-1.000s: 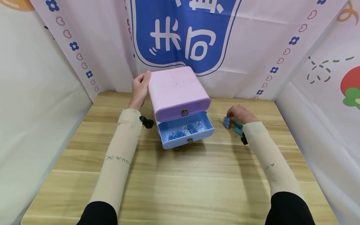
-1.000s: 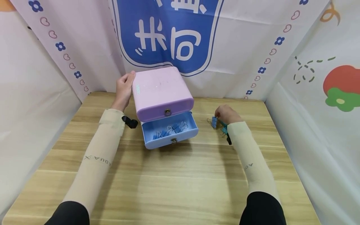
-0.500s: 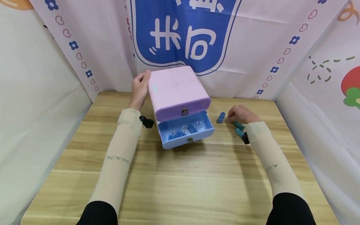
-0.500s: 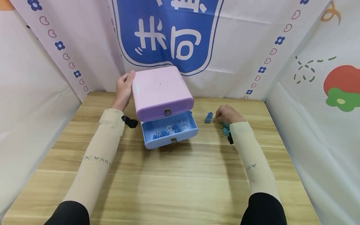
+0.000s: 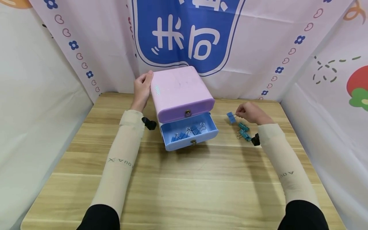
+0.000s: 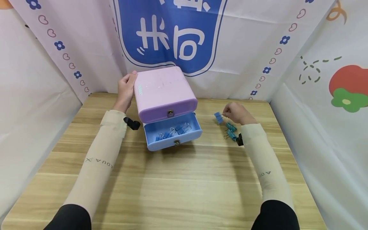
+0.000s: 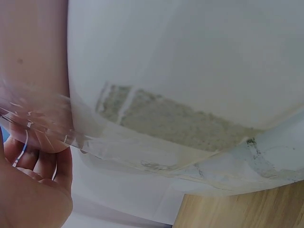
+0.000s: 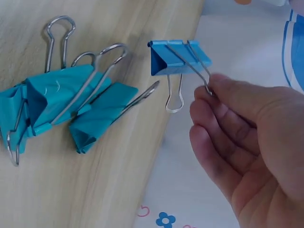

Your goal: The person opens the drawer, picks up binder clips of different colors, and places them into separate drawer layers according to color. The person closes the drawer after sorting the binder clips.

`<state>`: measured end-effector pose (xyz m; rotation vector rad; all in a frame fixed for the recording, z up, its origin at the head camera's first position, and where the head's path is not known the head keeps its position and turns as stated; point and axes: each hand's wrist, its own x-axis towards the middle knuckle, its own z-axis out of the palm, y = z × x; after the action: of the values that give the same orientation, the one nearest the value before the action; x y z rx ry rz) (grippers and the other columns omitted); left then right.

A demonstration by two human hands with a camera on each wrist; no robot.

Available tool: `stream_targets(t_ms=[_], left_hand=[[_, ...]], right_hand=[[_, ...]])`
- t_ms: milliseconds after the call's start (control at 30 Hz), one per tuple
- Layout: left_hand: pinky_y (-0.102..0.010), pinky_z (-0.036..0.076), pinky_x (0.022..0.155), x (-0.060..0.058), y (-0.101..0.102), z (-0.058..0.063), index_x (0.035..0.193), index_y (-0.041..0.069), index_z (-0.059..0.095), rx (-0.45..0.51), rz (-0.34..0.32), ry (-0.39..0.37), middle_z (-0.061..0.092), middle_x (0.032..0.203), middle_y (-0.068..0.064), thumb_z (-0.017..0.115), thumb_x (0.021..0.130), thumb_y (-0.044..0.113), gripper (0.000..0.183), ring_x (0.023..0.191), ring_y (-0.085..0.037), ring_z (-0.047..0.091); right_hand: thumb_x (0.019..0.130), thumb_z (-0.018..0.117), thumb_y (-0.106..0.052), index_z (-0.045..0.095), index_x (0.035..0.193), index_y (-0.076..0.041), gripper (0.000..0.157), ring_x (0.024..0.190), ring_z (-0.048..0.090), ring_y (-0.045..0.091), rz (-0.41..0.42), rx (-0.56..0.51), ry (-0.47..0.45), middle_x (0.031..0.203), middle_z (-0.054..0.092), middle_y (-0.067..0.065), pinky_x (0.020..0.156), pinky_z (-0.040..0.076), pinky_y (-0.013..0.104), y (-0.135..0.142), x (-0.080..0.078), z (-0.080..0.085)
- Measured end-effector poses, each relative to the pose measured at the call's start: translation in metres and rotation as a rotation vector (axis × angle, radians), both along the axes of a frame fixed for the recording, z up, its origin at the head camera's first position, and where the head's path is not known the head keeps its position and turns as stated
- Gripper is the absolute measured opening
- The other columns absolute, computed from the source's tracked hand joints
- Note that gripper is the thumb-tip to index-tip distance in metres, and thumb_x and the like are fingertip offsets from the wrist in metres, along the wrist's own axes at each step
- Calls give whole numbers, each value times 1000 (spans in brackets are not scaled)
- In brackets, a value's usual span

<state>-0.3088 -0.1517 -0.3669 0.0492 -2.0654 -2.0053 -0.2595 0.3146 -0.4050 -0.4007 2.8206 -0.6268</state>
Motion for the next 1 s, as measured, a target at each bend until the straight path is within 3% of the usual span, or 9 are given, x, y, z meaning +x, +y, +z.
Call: stream_targets(t_ms=[133, 367, 533, 733, 1000], left_hand=[[-23, 46, 73, 0, 1, 0, 106, 16, 73, -1, -2, -5, 64, 94, 5, 62, 103, 55, 41, 84, -9, 57], [-22, 45, 70, 0, 0, 0, 102, 17, 72, -9, 8, 10, 63, 91, 6, 62, 103, 54, 39, 81, -8, 57], [-22, 45, 70, 0, 0, 0, 101, 17, 72, -10, 4, 8, 63, 90, 5, 62, 103, 55, 39, 81, -9, 57], [-24, 44, 72, -1, -1, 0, 100, 17, 72, 1, -1, 3, 63, 90, 6, 62, 103, 54, 39, 81, -9, 56], [-23, 44, 72, -3, 0, -2, 101, 16, 72, 2, 4, 12, 63, 90, 6, 63, 103, 53, 38, 82, -9, 56]], right_hand=[[106, 61, -10, 74, 109, 4, 19, 89, 69, 28, -18, 14, 46, 106, 74, 24, 78, 55, 42, -1, 3, 4], [105, 60, -8, 74, 113, 7, 22, 89, 70, 31, -73, -14, 97, 105, 74, 25, 79, 57, 45, -8, 11, 13], [104, 61, -8, 74, 112, 9, 23, 82, 68, 28, -99, -43, 115, 102, 75, 26, 74, 56, 40, -14, 17, 22], [107, 59, -13, 75, 110, 6, 26, 72, 60, 21, -132, -86, 96, 97, 75, 20, 66, 48, 34, -23, 27, 38], [109, 57, -20, 75, 112, 3, 30, 84, 64, 22, -200, -158, -15, 106, 76, 19, 66, 48, 32, -32, 40, 56]])
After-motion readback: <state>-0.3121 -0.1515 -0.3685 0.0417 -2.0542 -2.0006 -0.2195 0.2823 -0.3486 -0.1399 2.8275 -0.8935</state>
